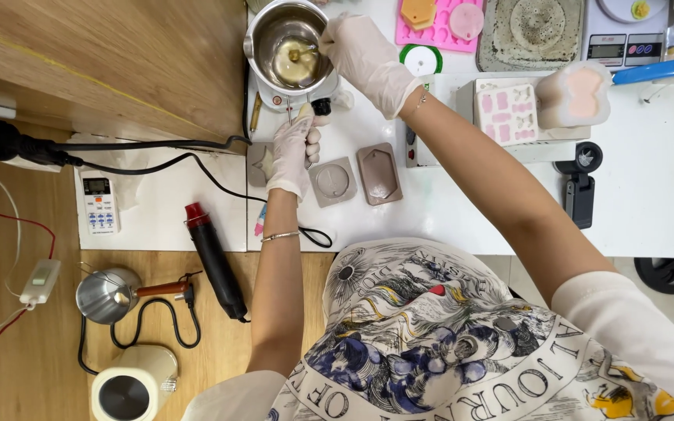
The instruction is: Pouring melted wax into molds and cleaning small wax pieces.
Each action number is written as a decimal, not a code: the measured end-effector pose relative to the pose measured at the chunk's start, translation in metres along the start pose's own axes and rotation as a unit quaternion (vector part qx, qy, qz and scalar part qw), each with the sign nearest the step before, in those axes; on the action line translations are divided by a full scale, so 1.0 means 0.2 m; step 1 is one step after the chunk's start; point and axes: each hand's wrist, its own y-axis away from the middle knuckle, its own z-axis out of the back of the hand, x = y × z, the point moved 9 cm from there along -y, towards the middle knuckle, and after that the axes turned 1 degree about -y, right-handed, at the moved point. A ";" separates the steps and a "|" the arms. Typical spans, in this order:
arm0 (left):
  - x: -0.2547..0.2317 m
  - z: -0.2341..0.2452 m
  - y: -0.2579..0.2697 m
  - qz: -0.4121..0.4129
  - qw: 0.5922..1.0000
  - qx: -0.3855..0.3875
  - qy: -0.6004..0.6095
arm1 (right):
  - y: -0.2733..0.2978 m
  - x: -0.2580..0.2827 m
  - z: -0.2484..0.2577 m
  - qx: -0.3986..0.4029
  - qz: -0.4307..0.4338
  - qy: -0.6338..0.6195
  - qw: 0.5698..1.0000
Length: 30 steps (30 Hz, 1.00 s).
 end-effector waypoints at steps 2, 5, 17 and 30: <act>-0.02 -0.02 0.04 0.005 1.000 -0.009 -0.006 | 0.03 0.11 0.05 0.025 0.011 0.006 1.000; -0.02 -0.02 0.04 0.010 1.000 -0.021 -0.017 | 0.04 0.22 0.02 0.065 0.011 -0.002 0.998; -0.03 0.02 0.05 0.010 0.999 -0.042 -0.033 | 0.03 0.16 -0.03 0.069 -0.073 0.068 0.993; -0.07 -0.03 0.08 0.021 0.998 -0.037 -0.041 | 0.01 0.14 -0.03 0.125 -0.118 0.026 0.985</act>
